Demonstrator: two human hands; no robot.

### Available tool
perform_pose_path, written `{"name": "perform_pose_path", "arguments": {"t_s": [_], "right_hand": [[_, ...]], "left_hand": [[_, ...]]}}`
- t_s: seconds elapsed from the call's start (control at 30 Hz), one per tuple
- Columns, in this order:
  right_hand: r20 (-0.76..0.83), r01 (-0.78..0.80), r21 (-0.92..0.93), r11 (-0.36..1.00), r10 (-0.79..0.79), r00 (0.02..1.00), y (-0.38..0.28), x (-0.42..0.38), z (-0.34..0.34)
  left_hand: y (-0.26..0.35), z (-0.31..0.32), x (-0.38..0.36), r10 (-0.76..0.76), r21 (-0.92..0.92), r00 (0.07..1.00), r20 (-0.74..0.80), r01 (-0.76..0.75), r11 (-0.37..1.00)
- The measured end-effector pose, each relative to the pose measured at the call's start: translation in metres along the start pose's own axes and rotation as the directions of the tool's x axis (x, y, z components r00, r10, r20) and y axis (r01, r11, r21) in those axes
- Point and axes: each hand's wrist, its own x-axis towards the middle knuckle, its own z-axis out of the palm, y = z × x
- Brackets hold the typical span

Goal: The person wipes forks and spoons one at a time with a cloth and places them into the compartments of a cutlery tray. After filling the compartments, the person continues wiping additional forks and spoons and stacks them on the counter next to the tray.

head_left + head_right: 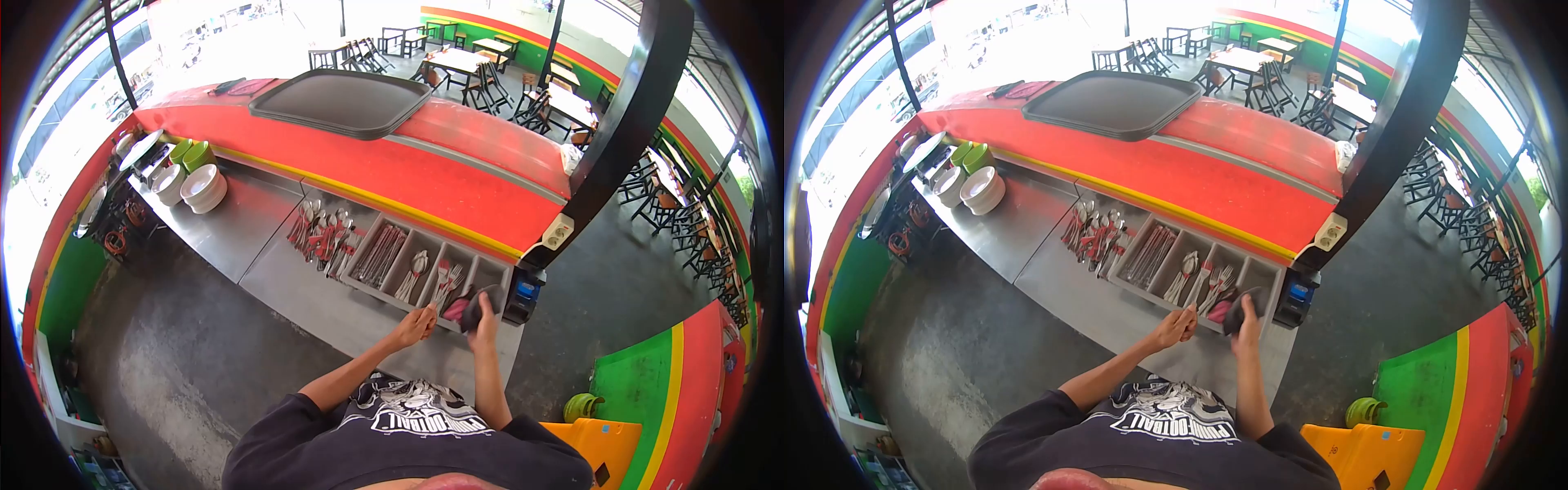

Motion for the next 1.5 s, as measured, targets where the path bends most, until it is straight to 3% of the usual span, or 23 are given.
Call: {"name": "perform_pose_path", "arguments": {"t_s": [0.03, 0.1, 0.13, 0.23, 0.3, 0.37, 0.47, 0.7, 0.83, 1.03, 1.13, 1.23, 1.37, 1.47, 1.5], "right_hand": [[0.113, -0.105, -0.015, 0.994, 0.106, 0.988, 0.001, -0.011, 0.001], [0.283, -0.141, -0.141, 0.980, 0.176, 0.943, -0.010, -0.059, 0.031], [0.260, -0.163, -0.155, 0.974, 0.199, 0.945, -0.009, -0.064, 0.031], [0.167, -0.186, -0.179, 0.966, 0.217, 0.962, -0.003, -0.063, 0.017], [0.072, -0.153, -0.177, 0.972, 0.168, 0.983, 0.005, -0.049, 0.002], [0.076, -0.189, -0.115, 0.975, 0.198, 0.977, -0.004, -0.045, -0.010], [0.024, -0.142, -0.094, 0.985, 0.145, 0.989, -0.010, -0.041, -0.012], [-0.071, -0.059, -0.096, 0.994, 0.053, 0.996, 0.012, -0.016, -0.017], [0.001, -0.087, -0.048, 0.995, 0.087, 0.996, 0.007, -0.023, 0.007], [-0.069, -0.180, -0.130, 0.975, 0.172, 0.983, 0.026, -0.017, 0.000], [-0.007, -0.231, 0.007, 0.973, 0.231, 0.973, 0.029, -0.017, -0.001], [0.062, -0.288, -0.061, 0.956, 0.291, 0.955, 0.023, -0.024, 0.008], [-0.009, -0.257, -0.001, 0.966, 0.257, 0.966, 0.026, -0.024, 0.013], [-0.029, -0.314, 0.091, 0.945, 0.318, 0.948, 0.029, -0.010, 0.000], [-0.027, -0.334, 0.133, 0.933, 0.341, 0.940, 0.029, -0.006, -0.004]], "left_hand": [[0.000, 0.003, 0.005, 0.010, 0.034, 1.000, -0.006, -0.010, 0.999], [0.009, 0.015, 0.006, -0.090, 0.160, 0.995, 0.034, 0.084, 0.984], [0.011, 0.020, 0.007, -0.142, 0.224, 0.989, 0.050, 0.127, 0.966], [-0.006, 0.020, 0.008, -0.127, 0.174, 0.975, 0.185, 0.095, 0.980], [-0.016, 0.025, 0.003, -0.186, 0.266, 0.962, 0.202, 0.129, 0.955], [-0.025, 0.029, -0.002, -0.211, 0.361, 0.950, 0.232, 0.117, 0.925], [-0.039, 0.035, -0.006, -0.169, 0.268, 0.966, 0.195, 0.114, 0.957], [-0.031, 0.028, -0.009, 0.028, 0.413, 0.999, -0.025, -0.015, 0.911], [-0.008, 0.019, -0.019, 0.013, 0.381, 1.000, -0.025, -0.003, 0.925], [-0.005, -0.006, -0.032, 0.025, 0.481, 1.000, 0.017, -0.030, 0.876], [-0.010, -0.016, -0.038, 0.004, 0.536, 1.000, 0.020, -0.014, 0.844], [0.007, -0.025, -0.049, -0.037, 0.593, 0.999, 0.022, 0.017, 0.805], [0.015, -0.040, -0.051, -0.062, 0.606, 0.992, 0.109, -0.017, 0.795], [0.022, -0.046, -0.046, -0.075, 0.560, 0.990, 0.118, -0.004, 0.828], [0.015, -0.050, -0.042, 0.009, 0.599, 0.993, 0.114, -0.076, 0.797]]}}
